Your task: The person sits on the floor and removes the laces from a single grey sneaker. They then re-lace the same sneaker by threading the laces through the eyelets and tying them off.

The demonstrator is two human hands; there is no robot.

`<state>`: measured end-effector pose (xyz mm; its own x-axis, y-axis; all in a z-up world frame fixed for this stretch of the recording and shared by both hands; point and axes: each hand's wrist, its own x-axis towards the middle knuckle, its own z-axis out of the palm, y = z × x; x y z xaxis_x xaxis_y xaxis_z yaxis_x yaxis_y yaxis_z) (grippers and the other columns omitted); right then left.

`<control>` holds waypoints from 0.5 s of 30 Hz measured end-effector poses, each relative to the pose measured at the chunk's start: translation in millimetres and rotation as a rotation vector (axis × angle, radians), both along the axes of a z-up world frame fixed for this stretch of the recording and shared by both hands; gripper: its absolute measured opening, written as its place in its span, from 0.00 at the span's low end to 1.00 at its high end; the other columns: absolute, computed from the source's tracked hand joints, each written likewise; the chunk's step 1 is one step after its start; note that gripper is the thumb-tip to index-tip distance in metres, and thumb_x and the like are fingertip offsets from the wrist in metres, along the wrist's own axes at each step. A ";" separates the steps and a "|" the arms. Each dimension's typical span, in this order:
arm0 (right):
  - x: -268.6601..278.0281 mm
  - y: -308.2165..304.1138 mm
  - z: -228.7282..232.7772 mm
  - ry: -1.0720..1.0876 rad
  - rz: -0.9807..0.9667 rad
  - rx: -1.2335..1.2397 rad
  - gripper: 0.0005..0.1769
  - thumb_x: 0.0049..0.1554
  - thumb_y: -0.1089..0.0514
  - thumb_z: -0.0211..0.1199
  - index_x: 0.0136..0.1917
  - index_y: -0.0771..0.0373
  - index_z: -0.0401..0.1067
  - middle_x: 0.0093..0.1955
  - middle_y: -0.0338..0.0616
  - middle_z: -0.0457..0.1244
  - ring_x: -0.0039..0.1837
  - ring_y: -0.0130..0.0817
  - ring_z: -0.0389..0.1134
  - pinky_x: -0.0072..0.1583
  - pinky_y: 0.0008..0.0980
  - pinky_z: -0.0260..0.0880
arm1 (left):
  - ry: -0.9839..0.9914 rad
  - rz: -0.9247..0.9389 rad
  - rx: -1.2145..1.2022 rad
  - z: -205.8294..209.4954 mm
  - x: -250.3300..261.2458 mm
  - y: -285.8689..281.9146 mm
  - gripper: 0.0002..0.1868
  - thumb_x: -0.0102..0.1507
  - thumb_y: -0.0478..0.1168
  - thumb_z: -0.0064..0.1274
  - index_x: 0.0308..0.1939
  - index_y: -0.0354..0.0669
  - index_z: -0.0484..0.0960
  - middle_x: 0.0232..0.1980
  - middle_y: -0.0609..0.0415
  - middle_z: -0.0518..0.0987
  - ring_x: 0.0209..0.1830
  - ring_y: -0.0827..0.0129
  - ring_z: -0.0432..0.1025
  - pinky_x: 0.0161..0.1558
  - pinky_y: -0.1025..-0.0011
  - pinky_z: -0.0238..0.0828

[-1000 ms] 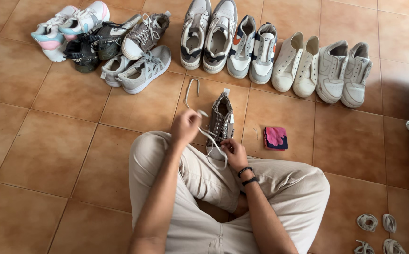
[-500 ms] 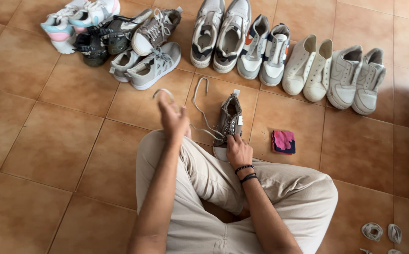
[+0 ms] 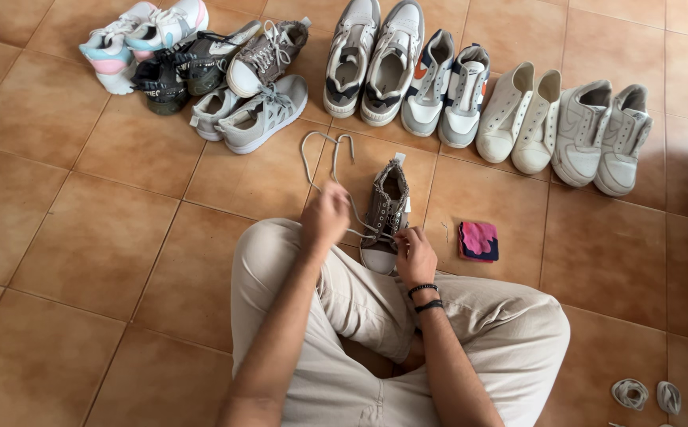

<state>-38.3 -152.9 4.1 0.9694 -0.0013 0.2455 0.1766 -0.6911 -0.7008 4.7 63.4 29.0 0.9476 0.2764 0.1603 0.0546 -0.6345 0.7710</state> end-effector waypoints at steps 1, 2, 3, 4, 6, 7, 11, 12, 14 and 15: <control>0.5 -1.8 -1.3 0.016 -0.003 0.030 0.02 0.58 0.63 0.63 0.46 0.58 0.74 0.48 0.42 0.68 0.47 0.42 0.73 0.47 0.39 0.71 | -0.003 -0.052 0.049 -6.4 -6.1 -13.0 0.03 0.63 0.37 0.54 0.37 0.51 0.82 0.34 0.54 0.86 0.35 0.55 0.82 0.43 0.54 0.73; 1.0 -2.7 -3.1 0.032 -0.006 0.060 0.03 0.58 0.64 0.63 0.46 0.59 0.74 0.47 0.41 0.69 0.47 0.41 0.73 0.47 0.37 0.71 | 0.052 -0.106 -0.003 -14.4 -12.2 -30.0 0.03 0.62 0.37 0.54 0.35 0.49 0.83 0.34 0.52 0.85 0.36 0.53 0.81 0.42 0.56 0.75; 1.5 -3.0 -5.0 0.038 -0.010 0.080 0.03 0.57 0.65 0.63 0.46 0.59 0.74 0.47 0.42 0.69 0.47 0.41 0.73 0.47 0.37 0.72 | 0.107 -0.159 -0.056 -23.2 -17.2 -45.2 0.04 0.60 0.37 0.54 0.33 0.48 0.84 0.34 0.50 0.84 0.37 0.52 0.80 0.40 0.58 0.76; 2.1 -2.4 -6.9 0.043 -0.013 0.100 0.04 0.57 0.66 0.62 0.46 0.60 0.74 0.46 0.42 0.69 0.47 0.41 0.74 0.47 0.36 0.72 | 0.194 -0.200 -0.003 -32.9 -22.6 -57.4 0.05 0.59 0.42 0.58 0.33 0.47 0.86 0.32 0.49 0.84 0.35 0.52 0.80 0.40 0.59 0.76; 3.7 -4.1 -9.6 0.050 0.001 0.143 0.05 0.56 0.67 0.62 0.47 0.60 0.74 0.46 0.43 0.69 0.47 0.41 0.73 0.47 0.35 0.72 | 0.365 -0.236 -0.047 -53.2 -19.6 -68.8 0.11 0.60 0.48 0.58 0.32 0.45 0.87 0.29 0.50 0.84 0.32 0.55 0.81 0.40 0.61 0.77; 2.3 -5.1 -10.1 0.057 0.018 0.168 0.05 0.57 0.67 0.62 0.47 0.61 0.74 0.46 0.43 0.69 0.47 0.41 0.73 0.47 0.35 0.73 | 0.456 -0.233 -0.142 -63.2 -13.4 -70.9 0.14 0.63 0.48 0.55 0.31 0.44 0.87 0.27 0.51 0.84 0.31 0.58 0.82 0.39 0.63 0.77; -1.2 -3.9 -5.6 0.030 0.057 0.148 0.05 0.56 0.67 0.62 0.46 0.61 0.75 0.46 0.45 0.67 0.46 0.42 0.73 0.46 0.36 0.72 | 0.590 -0.253 -0.210 -99.1 1.8 -72.3 0.22 0.65 0.51 0.54 0.27 0.39 0.91 0.23 0.53 0.84 0.28 0.68 0.80 0.38 0.69 0.75; -0.2 -1.9 -3.3 0.021 0.065 0.142 0.05 0.56 0.67 0.63 0.47 0.61 0.74 0.46 0.44 0.67 0.46 0.43 0.72 0.47 0.35 0.72 | 0.572 -0.218 -0.285 -106.1 4.5 -72.8 0.20 0.64 0.50 0.55 0.26 0.39 0.90 0.23 0.53 0.84 0.27 0.68 0.80 0.37 0.69 0.75; -0.4 -0.8 0.5 0.003 0.078 0.127 0.06 0.56 0.67 0.63 0.47 0.60 0.74 0.46 0.44 0.67 0.47 0.43 0.72 0.47 0.35 0.72 | 0.533 -0.153 -0.435 -118.2 4.6 -78.5 0.17 0.62 0.47 0.58 0.26 0.38 0.88 0.23 0.53 0.84 0.25 0.69 0.80 0.34 0.69 0.75; -1.0 -0.5 1.4 0.005 0.078 0.122 0.06 0.56 0.67 0.63 0.47 0.60 0.74 0.46 0.44 0.67 0.46 0.43 0.72 0.47 0.34 0.72 | 0.523 -0.130 -0.470 -122.1 4.5 -81.2 0.16 0.61 0.47 0.59 0.26 0.38 0.87 0.23 0.53 0.84 0.24 0.69 0.79 0.33 0.68 0.75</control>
<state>-39.3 -153.4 5.5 0.9689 0.0448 0.2432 0.2228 -0.5854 -0.7795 9.2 -17.8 -93.1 0.8978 0.0847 -0.4321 0.4382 -0.2680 0.8580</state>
